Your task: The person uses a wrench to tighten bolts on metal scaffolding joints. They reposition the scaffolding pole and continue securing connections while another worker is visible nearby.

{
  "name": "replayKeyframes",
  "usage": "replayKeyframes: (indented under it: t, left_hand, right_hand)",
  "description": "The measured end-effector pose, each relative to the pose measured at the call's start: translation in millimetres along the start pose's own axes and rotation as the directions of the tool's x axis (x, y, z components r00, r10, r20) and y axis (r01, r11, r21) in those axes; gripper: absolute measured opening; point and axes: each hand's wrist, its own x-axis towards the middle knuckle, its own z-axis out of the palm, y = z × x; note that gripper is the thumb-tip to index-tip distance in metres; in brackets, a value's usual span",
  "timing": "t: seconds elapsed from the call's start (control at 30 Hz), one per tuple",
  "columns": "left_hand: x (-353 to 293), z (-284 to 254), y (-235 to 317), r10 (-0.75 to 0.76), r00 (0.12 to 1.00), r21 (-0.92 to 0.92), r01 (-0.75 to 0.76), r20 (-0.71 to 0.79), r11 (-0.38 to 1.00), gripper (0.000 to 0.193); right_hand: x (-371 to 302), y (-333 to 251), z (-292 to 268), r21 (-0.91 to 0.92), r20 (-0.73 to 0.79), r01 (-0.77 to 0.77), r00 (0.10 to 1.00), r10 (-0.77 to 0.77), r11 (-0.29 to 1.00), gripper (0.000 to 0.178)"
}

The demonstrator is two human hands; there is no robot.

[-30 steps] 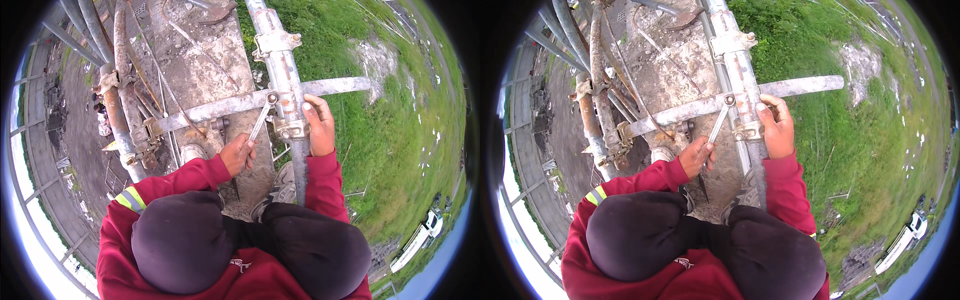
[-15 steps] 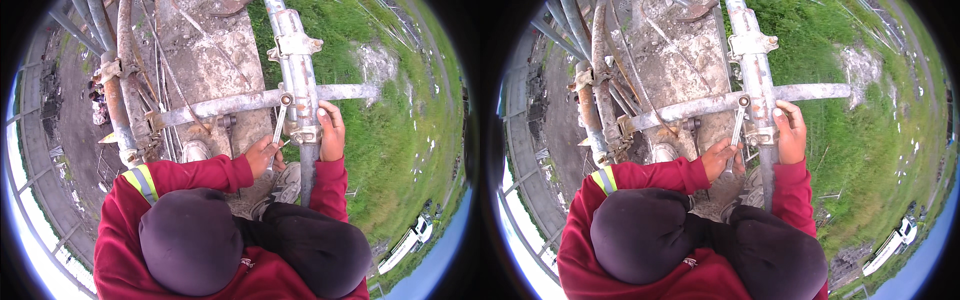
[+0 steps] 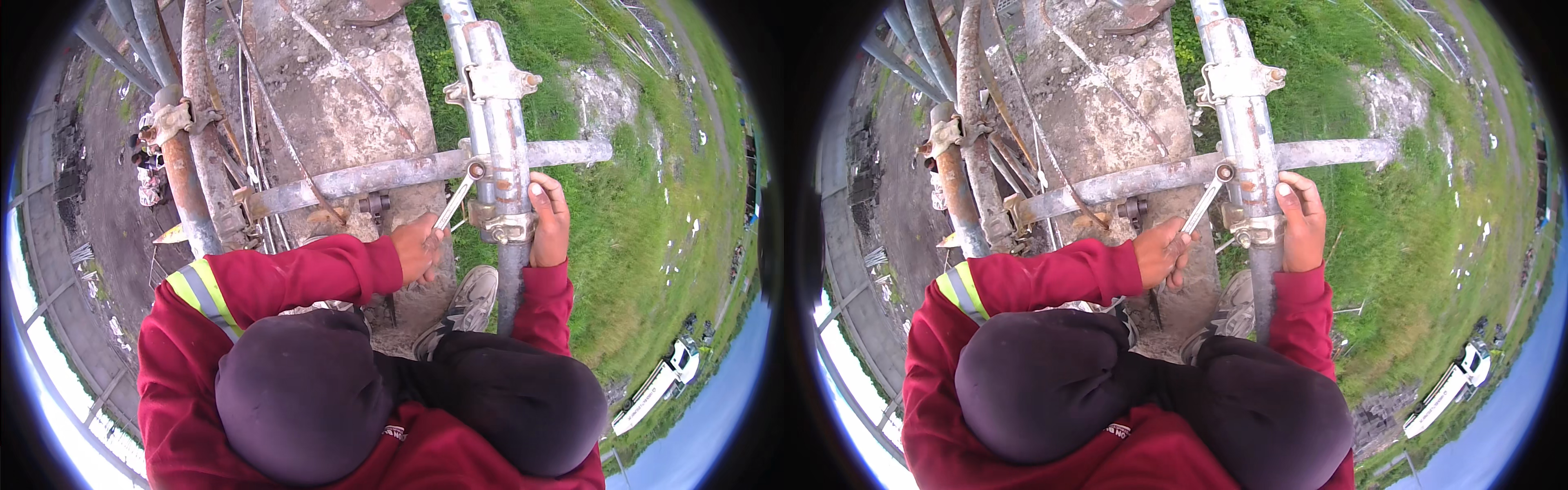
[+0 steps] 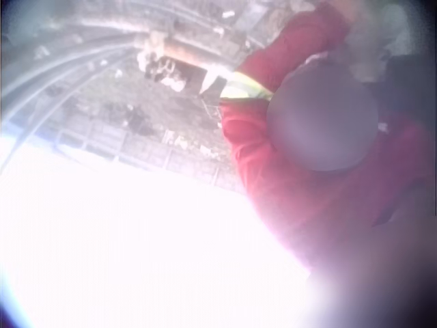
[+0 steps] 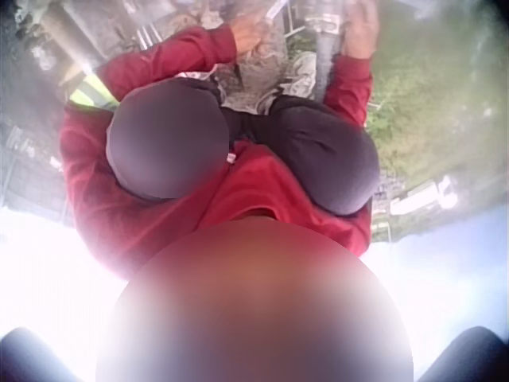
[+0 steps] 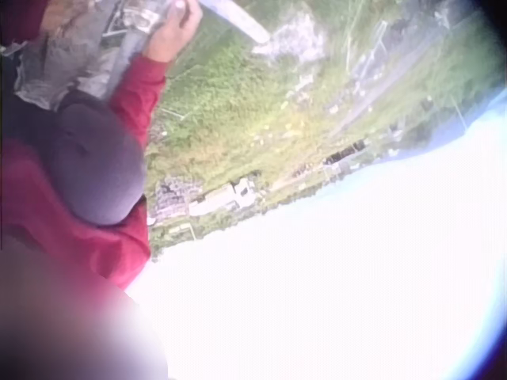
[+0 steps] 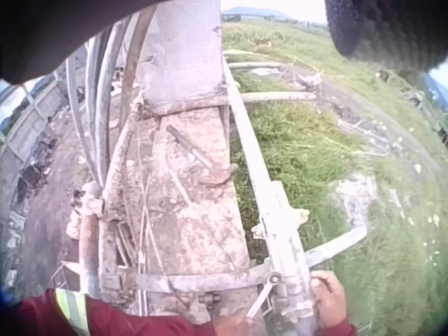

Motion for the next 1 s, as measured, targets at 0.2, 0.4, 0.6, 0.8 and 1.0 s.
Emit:
replayKeyframes:
  t: [0.2, 0.4, 0.6, 0.8, 1.0]
  left_hand:
    - [20, -101, 94, 0.227, 0.959, 0.883, -0.249, 0.169, 0.398, 0.040]
    - [73, -122, 181, 0.244, 0.816, 0.804, -0.380, 0.524, -0.458, 0.065]
    - [81, -131, 179, 0.260, 0.750, 0.750, -0.436, 0.609, -0.498, 0.059]
    - [82, -127, 182, 0.248, 0.738, 0.729, -0.446, 0.628, -0.519, 0.062]
    - [65, -111, 191, 0.189, 0.885, 0.858, -0.327, 0.425, -0.395, 0.055]
  right_hand:
    - [-1, -2, 1, -0.061, -0.018, 0.015, 1.000, -0.016, 0.998, 0.021]
    - [0, 1, -1, -0.084, -0.007, 0.048, 0.999, -0.049, 0.995, 0.021]
    - [0, 0, 1, -0.045, 0.013, 0.053, 0.999, -0.052, 0.998, 0.023]
    - [-3, -3, 3, -0.010, 0.026, 0.055, 0.998, -0.055, 0.998, 0.024]
    - [-3, -4, 4, 0.004, 0.046, 0.072, 0.996, -0.072, 0.997, 0.026]
